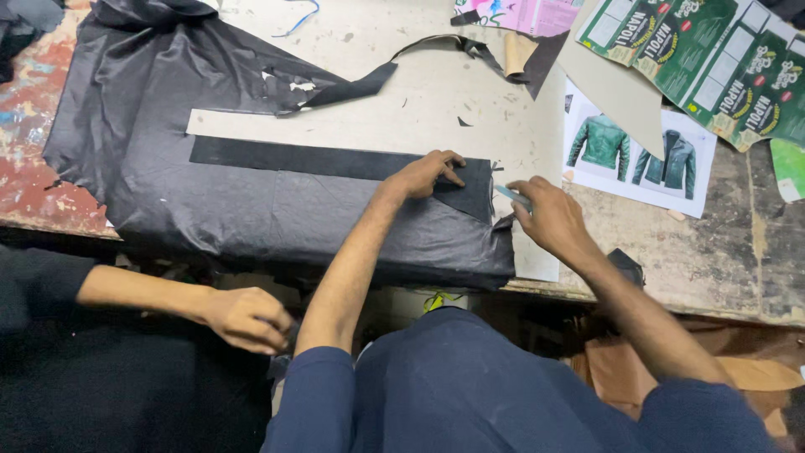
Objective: The person cuts a large piece of black fabric using a utility knife, following a cardboard pattern. They trace the pattern onto the fabric with a marker, then cut along the traced lines to produce a shaped fabric piece.
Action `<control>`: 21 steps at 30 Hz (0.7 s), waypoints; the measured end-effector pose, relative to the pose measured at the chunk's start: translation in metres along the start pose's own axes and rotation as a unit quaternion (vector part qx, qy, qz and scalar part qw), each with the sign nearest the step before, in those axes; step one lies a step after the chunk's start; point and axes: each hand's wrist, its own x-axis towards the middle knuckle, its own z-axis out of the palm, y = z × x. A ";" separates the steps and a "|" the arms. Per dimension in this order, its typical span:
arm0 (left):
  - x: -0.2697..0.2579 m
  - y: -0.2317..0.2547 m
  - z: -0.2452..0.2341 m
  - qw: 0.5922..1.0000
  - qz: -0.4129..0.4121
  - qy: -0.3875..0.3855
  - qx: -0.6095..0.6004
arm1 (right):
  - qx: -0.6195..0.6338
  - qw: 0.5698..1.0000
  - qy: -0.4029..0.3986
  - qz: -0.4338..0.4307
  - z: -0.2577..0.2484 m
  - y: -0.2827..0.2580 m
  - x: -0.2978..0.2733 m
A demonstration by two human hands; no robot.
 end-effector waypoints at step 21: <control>-0.140 0.248 -0.109 0.832 0.179 0.520 -0.066 | 0.084 0.989 0.121 -0.001 0.082 -0.028 0.046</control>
